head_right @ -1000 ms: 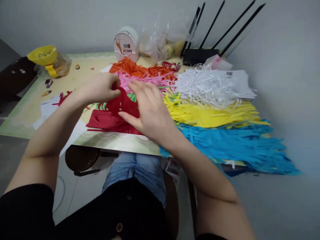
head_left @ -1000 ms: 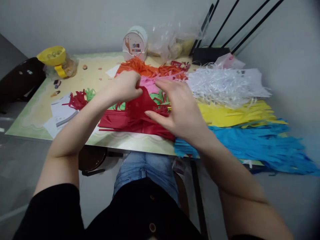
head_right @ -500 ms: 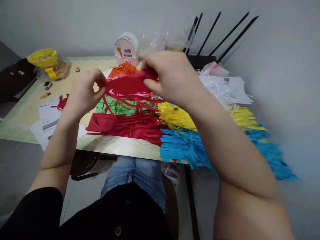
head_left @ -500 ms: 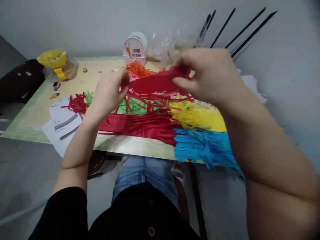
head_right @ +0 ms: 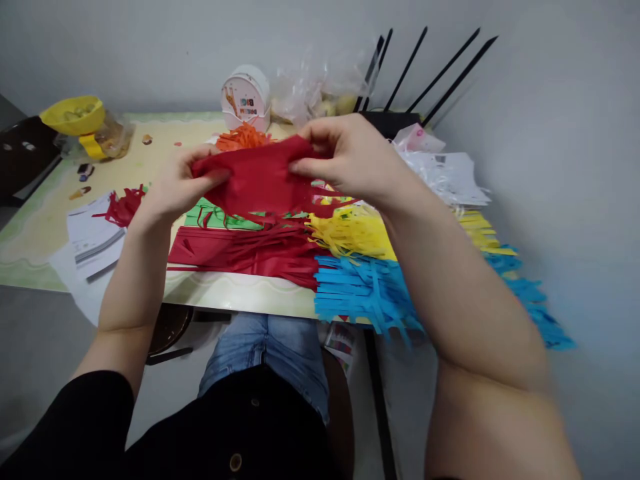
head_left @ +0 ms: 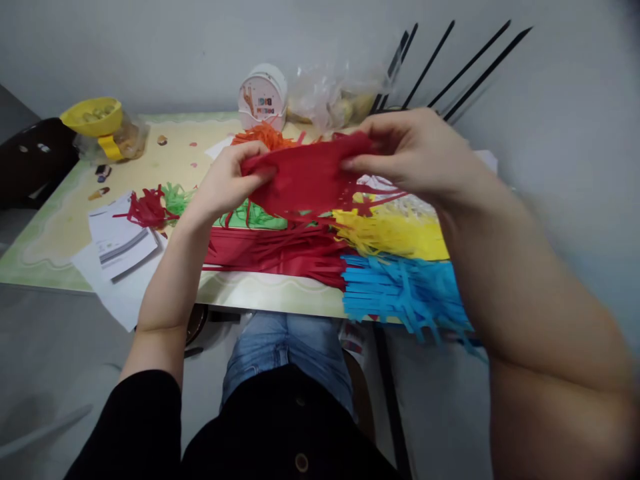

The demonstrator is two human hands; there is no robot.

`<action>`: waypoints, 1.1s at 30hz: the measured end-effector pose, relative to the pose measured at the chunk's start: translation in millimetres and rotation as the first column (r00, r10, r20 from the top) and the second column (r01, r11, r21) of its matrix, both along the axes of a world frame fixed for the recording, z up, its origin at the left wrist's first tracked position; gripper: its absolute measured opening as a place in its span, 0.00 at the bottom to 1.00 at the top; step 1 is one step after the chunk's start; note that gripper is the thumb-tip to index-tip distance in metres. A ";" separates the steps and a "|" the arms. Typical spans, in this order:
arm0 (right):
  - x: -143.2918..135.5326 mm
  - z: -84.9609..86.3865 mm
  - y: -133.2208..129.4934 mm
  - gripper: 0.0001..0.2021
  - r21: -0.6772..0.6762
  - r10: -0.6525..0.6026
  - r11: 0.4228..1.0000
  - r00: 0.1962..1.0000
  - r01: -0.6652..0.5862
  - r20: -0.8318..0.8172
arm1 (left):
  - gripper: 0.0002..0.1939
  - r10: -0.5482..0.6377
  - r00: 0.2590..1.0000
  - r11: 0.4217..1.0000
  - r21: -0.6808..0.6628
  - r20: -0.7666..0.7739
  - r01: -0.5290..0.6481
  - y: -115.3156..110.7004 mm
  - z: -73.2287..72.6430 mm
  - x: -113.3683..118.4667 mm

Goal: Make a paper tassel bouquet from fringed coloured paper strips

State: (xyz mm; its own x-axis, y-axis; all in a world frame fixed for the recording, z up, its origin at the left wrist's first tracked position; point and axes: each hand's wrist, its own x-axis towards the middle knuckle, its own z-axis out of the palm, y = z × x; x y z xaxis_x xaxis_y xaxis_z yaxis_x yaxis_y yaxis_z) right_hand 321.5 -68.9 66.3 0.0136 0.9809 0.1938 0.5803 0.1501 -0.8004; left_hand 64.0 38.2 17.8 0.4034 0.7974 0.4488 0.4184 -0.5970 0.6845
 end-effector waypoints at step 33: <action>11.4 -26.4 -23.9 0.22 0.438 0.081 0.859 0.916 -0.264 0.394 | 0.38 -0.625 0.775 0.625 -0.535 0.093 0.569 30.8 33.5 -25.1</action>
